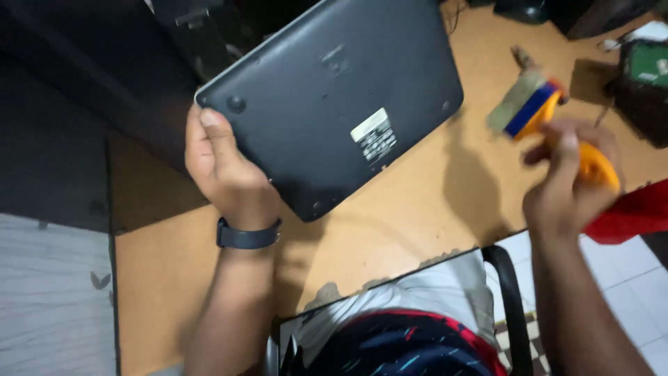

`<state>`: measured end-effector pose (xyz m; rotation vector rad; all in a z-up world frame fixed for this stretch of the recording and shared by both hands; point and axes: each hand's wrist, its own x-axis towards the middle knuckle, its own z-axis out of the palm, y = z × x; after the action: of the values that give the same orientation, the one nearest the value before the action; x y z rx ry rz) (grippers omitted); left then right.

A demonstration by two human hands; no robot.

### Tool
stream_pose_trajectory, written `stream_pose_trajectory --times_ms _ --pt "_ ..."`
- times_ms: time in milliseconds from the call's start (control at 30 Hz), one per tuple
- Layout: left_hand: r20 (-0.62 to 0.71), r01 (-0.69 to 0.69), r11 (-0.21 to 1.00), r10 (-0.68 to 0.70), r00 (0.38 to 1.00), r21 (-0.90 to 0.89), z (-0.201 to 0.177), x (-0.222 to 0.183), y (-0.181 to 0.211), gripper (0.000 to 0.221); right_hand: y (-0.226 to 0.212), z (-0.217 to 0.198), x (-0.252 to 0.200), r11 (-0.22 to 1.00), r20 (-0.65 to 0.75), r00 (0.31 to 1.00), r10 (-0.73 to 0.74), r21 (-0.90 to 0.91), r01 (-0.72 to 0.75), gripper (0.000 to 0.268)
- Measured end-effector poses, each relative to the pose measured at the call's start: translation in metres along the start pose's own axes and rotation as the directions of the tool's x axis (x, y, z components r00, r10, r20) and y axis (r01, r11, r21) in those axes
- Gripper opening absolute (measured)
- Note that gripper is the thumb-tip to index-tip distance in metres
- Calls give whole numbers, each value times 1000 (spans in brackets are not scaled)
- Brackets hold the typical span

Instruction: Fitting the bottom cover onto a laptop and cleaning the device with a brush.

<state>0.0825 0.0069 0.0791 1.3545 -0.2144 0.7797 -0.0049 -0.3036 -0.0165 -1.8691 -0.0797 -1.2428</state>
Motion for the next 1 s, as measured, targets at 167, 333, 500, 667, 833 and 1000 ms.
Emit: stream_pose_trajectory --times_ms 167,333,500,667,833,1000 --pt "-94 162 967 -183 979 -197 -3 2 -33 32 -103 26 -66 856 600 723 -344 516 -21 30" --pt "-12 188 941 -199 980 -283 -9 -3 -32 30 -13 24 -40 964 430 883 -188 253 82 27" --pt "-26 202 921 -223 974 -332 -12 1 -42 32 -15 -8 7 988 -11 997 -70 -139 68 20" --pt "126 285 922 -261 957 -261 -17 -2 -35 29 -19 -8 0 986 100 995 2 -164 14 22" --pt "300 396 879 -315 900 -264 -10 -9 -14 26 -6 -10 2 979 229 953 200 -23 -200 30" --pt "342 561 756 -456 822 -338 -11 -12 -13 25 8 -14 -14 751 195 810 553 303 -586 29"
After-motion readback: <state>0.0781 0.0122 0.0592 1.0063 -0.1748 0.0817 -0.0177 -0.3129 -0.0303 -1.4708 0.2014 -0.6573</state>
